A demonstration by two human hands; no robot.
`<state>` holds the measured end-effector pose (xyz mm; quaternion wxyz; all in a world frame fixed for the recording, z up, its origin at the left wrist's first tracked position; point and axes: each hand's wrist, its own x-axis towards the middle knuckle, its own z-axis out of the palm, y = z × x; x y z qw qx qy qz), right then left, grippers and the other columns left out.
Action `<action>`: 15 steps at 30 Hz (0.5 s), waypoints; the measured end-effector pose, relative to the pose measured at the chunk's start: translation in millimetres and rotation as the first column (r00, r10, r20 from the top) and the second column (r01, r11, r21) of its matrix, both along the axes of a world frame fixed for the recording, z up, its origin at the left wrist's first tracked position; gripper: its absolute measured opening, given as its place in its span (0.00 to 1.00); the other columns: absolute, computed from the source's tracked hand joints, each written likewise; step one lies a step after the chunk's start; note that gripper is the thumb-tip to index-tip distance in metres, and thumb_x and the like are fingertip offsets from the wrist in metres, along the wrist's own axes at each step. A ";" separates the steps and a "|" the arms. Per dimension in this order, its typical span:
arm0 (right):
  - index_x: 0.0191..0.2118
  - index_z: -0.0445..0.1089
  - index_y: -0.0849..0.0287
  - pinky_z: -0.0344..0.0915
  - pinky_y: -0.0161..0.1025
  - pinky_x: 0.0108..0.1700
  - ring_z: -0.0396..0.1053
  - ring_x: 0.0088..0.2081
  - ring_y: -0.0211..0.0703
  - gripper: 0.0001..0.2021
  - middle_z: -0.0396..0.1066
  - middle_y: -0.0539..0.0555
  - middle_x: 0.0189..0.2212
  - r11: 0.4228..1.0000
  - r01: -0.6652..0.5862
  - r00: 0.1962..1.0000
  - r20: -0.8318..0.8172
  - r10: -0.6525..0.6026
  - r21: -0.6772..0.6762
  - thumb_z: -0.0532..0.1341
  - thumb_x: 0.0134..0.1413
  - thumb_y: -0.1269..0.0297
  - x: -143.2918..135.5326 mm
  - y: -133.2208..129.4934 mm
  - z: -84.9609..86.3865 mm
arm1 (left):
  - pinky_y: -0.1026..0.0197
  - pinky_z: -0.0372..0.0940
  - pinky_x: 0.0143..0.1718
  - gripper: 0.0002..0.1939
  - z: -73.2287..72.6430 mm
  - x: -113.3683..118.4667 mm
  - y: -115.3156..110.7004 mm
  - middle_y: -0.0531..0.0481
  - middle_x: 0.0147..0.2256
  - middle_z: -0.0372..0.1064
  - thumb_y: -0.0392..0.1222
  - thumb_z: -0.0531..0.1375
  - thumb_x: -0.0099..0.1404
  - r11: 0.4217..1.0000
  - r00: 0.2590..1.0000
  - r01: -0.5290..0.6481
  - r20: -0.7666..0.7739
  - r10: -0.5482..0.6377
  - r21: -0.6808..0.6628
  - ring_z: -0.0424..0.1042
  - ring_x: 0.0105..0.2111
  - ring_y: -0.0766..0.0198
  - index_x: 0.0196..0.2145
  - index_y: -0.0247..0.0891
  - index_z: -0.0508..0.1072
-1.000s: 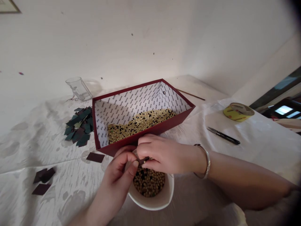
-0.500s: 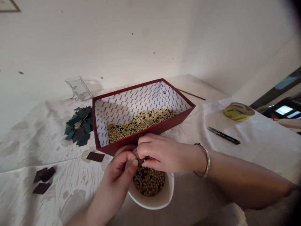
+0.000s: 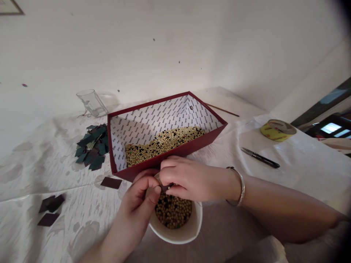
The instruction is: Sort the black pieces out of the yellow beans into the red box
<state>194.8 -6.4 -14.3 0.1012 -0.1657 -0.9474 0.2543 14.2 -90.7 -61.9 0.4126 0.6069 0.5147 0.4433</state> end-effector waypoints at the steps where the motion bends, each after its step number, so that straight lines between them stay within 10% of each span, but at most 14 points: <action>1: 0.32 0.66 0.61 0.60 0.35 0.43 0.62 0.39 0.38 0.04 0.63 0.50 0.34 1.000 0.006 1.000 -0.002 -0.006 0.012 0.62 0.58 0.70 -0.7 -0.3 -1.2 | 0.62 0.60 0.46 0.11 -0.4 -0.3 0.1 0.50 0.38 0.65 0.42 0.55 0.69 1.000 1.000 0.005 -0.002 -0.005 0.001 0.66 0.44 0.60 0.28 0.41 0.67; 15: 0.31 0.66 0.61 0.59 0.35 0.42 0.62 0.38 0.38 0.06 0.63 0.50 0.34 1.000 0.011 0.999 -0.034 -0.011 0.004 0.63 0.57 0.70 -0.9 -0.3 -4.6 | 0.63 0.59 0.45 0.12 -0.8 -1.4 -0.6 0.51 0.38 0.64 0.42 0.55 0.70 1.000 1.000 0.017 -0.004 -0.017 0.014 0.66 0.44 0.61 0.28 0.40 0.66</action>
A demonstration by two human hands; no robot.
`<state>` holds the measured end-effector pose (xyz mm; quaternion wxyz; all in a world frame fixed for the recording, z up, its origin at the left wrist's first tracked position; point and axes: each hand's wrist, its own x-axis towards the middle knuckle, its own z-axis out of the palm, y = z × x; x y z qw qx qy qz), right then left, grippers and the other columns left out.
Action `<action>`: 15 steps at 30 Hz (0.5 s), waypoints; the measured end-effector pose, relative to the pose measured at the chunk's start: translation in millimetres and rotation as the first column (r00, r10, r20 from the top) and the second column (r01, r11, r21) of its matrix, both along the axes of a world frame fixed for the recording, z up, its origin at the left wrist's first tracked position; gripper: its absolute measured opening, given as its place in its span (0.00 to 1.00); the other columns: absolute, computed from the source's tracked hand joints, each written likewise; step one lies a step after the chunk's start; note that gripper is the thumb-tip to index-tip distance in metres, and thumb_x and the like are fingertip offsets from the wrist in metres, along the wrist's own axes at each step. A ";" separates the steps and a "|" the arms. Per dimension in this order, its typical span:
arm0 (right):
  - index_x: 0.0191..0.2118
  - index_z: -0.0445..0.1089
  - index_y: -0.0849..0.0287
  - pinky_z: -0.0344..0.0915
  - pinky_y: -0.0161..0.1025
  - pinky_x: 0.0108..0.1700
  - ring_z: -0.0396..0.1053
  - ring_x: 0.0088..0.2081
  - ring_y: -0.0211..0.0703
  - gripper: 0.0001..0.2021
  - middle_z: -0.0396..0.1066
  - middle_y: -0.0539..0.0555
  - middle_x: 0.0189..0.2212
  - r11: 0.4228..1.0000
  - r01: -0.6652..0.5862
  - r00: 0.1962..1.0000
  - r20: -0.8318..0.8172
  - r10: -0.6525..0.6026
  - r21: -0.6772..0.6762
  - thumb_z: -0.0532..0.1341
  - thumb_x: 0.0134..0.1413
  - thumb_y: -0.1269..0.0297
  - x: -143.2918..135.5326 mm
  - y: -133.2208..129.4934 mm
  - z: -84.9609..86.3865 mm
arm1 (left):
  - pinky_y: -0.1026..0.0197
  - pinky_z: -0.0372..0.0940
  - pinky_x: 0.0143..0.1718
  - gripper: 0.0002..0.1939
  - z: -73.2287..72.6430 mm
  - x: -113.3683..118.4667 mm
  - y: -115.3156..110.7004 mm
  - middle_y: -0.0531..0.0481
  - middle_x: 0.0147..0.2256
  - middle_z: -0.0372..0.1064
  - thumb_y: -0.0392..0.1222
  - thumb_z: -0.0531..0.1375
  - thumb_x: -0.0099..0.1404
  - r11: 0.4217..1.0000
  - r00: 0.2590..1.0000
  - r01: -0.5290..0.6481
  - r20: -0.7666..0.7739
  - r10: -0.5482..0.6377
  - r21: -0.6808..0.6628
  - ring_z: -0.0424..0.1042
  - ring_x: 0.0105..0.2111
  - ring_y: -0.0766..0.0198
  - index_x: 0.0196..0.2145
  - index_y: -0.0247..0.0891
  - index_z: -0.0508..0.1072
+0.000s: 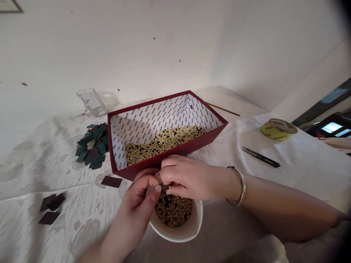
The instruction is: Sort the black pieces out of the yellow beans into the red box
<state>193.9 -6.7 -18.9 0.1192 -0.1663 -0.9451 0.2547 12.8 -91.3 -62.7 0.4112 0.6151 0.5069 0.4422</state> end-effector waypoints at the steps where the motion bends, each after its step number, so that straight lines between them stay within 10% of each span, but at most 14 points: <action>1: 0.29 0.66 0.61 0.59 0.35 0.41 0.61 0.37 0.38 0.08 0.63 0.49 0.32 1.000 0.010 1.000 -0.010 -0.010 0.009 0.64 0.57 0.69 -0.7 -0.2 -1.3 | 0.62 0.59 0.45 0.11 0.5 0.2 0.2 0.50 0.38 0.64 0.42 0.55 0.70 1.000 1.000 0.003 0.002 -0.003 -0.001 0.66 0.43 0.61 0.28 0.40 0.66; 8: 0.33 0.68 0.60 0.59 0.34 0.36 0.62 0.34 0.35 0.11 0.65 0.48 0.32 0.993 0.064 0.978 -0.193 -0.081 -0.095 0.65 0.57 0.57 1.8 2.5 -8.3 | 0.61 0.59 0.42 0.10 0.6 3.0 0.1 0.50 0.37 0.65 0.43 0.57 0.69 0.999 0.996 -0.029 0.079 0.031 -0.025 0.66 0.40 0.61 0.28 0.40 0.68; 15: 0.31 0.66 0.58 0.61 0.37 0.38 0.64 0.35 0.38 0.05 0.68 0.50 0.30 0.899 0.423 0.790 -0.530 -0.306 0.111 0.58 0.60 0.69 15.3 14.3 18.7 | 0.59 0.58 0.45 0.10 -1.2 3.9 -1.9 0.47 0.42 0.67 0.44 0.57 0.67 0.995 0.994 -0.089 0.061 0.092 -0.043 0.67 0.43 0.58 0.29 0.39 0.70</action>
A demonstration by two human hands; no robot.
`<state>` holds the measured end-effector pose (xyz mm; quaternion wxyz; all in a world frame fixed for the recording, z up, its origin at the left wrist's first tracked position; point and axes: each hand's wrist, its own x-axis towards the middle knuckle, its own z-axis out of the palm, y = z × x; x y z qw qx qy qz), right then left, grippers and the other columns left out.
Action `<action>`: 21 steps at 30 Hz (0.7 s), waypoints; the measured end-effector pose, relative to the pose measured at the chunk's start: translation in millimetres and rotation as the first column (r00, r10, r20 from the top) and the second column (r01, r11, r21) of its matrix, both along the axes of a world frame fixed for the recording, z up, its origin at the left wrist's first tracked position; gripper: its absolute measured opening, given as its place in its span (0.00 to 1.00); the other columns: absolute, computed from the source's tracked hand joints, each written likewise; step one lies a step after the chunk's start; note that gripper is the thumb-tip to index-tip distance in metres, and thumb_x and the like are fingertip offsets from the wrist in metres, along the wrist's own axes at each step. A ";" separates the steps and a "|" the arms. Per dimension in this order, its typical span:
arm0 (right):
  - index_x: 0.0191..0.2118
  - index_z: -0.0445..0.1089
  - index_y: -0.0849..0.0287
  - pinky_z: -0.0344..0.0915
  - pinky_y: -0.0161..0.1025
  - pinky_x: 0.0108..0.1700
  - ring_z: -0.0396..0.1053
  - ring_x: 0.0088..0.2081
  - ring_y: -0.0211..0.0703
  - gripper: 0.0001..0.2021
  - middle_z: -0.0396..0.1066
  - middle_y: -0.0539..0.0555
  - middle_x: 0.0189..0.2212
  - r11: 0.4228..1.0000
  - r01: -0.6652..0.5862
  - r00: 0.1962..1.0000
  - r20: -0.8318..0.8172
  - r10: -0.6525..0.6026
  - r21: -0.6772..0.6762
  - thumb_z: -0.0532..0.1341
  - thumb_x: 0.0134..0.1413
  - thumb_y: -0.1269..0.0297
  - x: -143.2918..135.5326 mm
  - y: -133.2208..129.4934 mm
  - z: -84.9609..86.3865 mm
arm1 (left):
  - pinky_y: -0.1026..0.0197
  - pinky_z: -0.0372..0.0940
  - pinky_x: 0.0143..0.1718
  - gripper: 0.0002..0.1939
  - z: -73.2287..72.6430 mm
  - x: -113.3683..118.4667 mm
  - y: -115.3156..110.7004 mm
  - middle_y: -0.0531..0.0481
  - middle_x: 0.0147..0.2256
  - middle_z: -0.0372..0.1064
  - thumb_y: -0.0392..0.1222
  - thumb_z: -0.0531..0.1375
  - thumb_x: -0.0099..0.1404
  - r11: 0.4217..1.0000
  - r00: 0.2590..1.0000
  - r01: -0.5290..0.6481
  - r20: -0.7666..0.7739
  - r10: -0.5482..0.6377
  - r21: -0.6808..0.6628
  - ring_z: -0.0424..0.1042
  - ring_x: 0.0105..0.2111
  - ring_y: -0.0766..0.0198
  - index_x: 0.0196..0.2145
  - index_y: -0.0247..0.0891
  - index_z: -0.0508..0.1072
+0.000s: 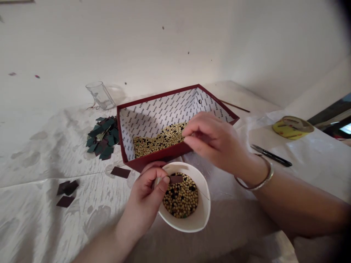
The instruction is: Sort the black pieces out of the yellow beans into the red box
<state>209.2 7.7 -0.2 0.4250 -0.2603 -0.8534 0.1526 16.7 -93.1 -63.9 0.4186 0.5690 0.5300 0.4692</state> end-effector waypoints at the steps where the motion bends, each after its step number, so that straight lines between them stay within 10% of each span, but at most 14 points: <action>1: 0.32 0.67 0.58 0.61 0.38 0.40 0.65 0.36 0.38 0.05 0.69 0.50 0.30 0.999 0.044 0.998 0.041 -0.045 0.015 0.57 0.60 0.69 1.1 6.8 5.1 | 0.58 0.59 0.46 0.10 0.1 -0.1 -0.3 0.47 0.42 0.67 0.44 0.58 0.67 1.000 1.000 -0.005 -0.004 0.005 -0.007 0.67 0.44 0.57 0.28 0.39 0.70; 4: 0.33 0.70 0.59 0.62 0.39 0.40 0.67 0.37 0.40 0.06 0.72 0.52 0.33 0.998 0.028 0.938 0.348 -0.008 -0.054 0.57 0.60 0.67 -1.3 36.8 15.3 | 0.57 0.59 0.46 0.10 0.4 -0.7 -0.6 0.45 0.42 0.67 0.44 0.58 0.66 1.000 0.999 -0.027 -0.023 0.027 -0.014 0.67 0.45 0.55 0.28 0.39 0.70; 11: 0.47 0.75 0.57 0.60 0.38 0.36 0.71 0.37 0.44 0.16 0.76 0.56 0.41 0.929 0.224 0.387 0.902 0.193 -0.295 0.62 0.51 0.69 -32.8 91.5 6.4 | 0.57 0.60 0.41 0.11 -1.5 -1.7 0.0 0.48 0.36 0.67 0.46 0.57 0.67 1.000 1.000 -0.001 -0.023 0.001 0.002 0.67 0.38 0.58 0.28 0.39 0.69; 21: 0.31 0.76 0.60 0.53 0.37 0.31 0.62 0.25 0.37 0.07 0.70 0.51 0.23 0.935 0.228 0.346 0.920 0.185 -0.273 0.61 0.54 0.64 -35.9 94.7 0.7 | 0.58 0.60 0.41 0.12 0.9 -0.7 -0.2 0.48 0.36 0.66 0.46 0.57 0.67 1.000 1.000 -0.001 -0.022 0.001 -0.006 0.67 0.38 0.59 0.28 0.39 0.69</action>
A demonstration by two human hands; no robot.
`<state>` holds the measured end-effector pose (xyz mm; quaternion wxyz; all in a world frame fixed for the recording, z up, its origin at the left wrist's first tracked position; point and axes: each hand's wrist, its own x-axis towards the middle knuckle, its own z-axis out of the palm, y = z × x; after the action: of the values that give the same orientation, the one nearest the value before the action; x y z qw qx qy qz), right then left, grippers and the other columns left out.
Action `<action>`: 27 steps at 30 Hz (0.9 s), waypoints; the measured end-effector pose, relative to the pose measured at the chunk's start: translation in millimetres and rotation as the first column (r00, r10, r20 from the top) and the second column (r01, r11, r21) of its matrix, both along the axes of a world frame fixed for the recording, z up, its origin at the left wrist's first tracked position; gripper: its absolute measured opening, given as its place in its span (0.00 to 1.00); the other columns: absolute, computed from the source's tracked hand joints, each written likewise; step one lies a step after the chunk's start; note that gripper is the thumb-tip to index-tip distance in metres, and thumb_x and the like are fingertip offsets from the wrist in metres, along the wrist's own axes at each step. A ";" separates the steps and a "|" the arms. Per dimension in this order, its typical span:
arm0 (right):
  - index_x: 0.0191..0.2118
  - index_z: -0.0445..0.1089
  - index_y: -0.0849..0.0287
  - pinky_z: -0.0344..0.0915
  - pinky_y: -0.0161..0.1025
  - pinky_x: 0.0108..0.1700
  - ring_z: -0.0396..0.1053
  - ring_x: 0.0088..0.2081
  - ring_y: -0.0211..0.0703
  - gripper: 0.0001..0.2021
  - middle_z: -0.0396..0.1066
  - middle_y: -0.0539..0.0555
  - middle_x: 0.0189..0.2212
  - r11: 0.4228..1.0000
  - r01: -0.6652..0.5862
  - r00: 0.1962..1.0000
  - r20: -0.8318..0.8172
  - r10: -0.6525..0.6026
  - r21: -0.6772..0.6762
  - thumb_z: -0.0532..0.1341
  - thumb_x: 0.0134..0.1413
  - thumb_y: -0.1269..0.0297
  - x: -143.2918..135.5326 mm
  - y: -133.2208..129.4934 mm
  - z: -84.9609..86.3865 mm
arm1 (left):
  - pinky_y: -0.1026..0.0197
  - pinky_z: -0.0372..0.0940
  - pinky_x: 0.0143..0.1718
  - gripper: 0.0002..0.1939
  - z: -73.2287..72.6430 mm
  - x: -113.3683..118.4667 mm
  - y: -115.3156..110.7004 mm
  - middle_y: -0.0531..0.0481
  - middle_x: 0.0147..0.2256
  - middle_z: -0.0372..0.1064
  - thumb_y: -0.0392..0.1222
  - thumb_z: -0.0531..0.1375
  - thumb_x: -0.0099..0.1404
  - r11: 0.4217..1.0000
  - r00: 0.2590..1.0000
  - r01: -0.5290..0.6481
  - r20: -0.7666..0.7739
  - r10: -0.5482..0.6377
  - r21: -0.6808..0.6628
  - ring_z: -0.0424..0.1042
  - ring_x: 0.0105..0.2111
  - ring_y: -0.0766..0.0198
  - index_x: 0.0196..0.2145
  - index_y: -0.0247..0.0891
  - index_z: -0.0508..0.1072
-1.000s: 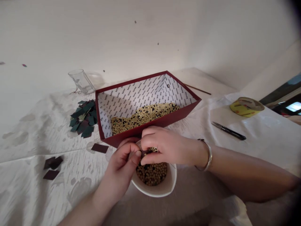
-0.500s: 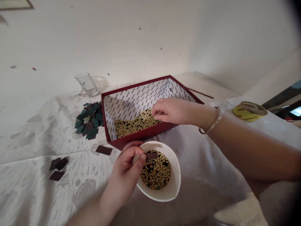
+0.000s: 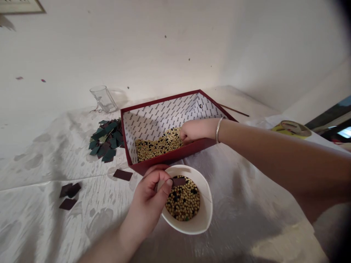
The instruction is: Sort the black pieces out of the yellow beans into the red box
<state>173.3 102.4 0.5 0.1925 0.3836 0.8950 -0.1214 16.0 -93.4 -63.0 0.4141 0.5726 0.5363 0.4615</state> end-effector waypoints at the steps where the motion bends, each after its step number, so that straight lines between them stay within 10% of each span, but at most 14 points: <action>1: 0.29 0.74 0.61 0.52 0.37 0.30 0.60 0.24 0.36 0.09 0.68 0.50 0.22 1.000 -0.002 1.000 -0.025 0.003 0.022 0.61 0.56 0.63 1.4 1.3 1.3 | 0.58 0.60 0.41 0.12 0.3 0.0 -0.1 0.48 0.36 0.66 0.46 0.57 0.67 1.000 1.000 0.000 0.001 0.000 -0.001 0.67 0.38 0.58 0.28 0.39 0.69; 6: 0.26 0.65 0.60 0.51 0.39 0.31 0.56 0.25 0.36 0.17 0.64 0.51 0.24 0.974 0.040 0.966 -0.257 0.019 0.223 0.52 0.66 0.59 15.1 -8.2 15.4 | 0.57 0.60 0.43 0.11 -0.3 -0.3 -0.5 0.48 0.37 0.67 0.45 0.58 0.67 1.000 1.000 0.001 0.022 0.000 -0.004 0.67 0.40 0.58 0.28 0.39 0.70; 13: 0.31 0.68 0.60 0.61 0.36 0.36 0.65 0.34 0.36 0.10 0.68 0.51 0.33 0.971 -0.040 0.603 -0.769 0.212 0.236 0.57 0.64 0.66 26.5 -106.7 15.4 | 0.59 0.59 0.44 0.09 -1.1 1.4 -0.7 0.48 0.38 0.67 0.44 0.59 0.66 1.000 0.996 -0.003 0.094 0.004 -0.011 0.66 0.41 0.59 0.30 0.40 0.72; 27: 0.39 0.74 0.60 0.63 0.38 0.38 0.66 0.36 0.39 0.09 0.69 0.53 0.36 0.984 -0.065 0.716 -0.679 0.163 0.167 0.56 0.65 0.67 24.5 -131.4 -22.2 | 0.60 0.61 0.38 0.08 -4.4 1.7 -2.5 0.49 0.36 0.67 0.46 0.61 0.65 0.996 0.975 -0.015 0.221 0.034 -0.087 0.65 0.36 0.61 0.30 0.41 0.73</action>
<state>197.8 -29.0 -21.7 -0.1726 0.2668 0.9301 -0.1841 17.7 -95.9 -67.4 0.4897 0.4926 0.5129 0.5045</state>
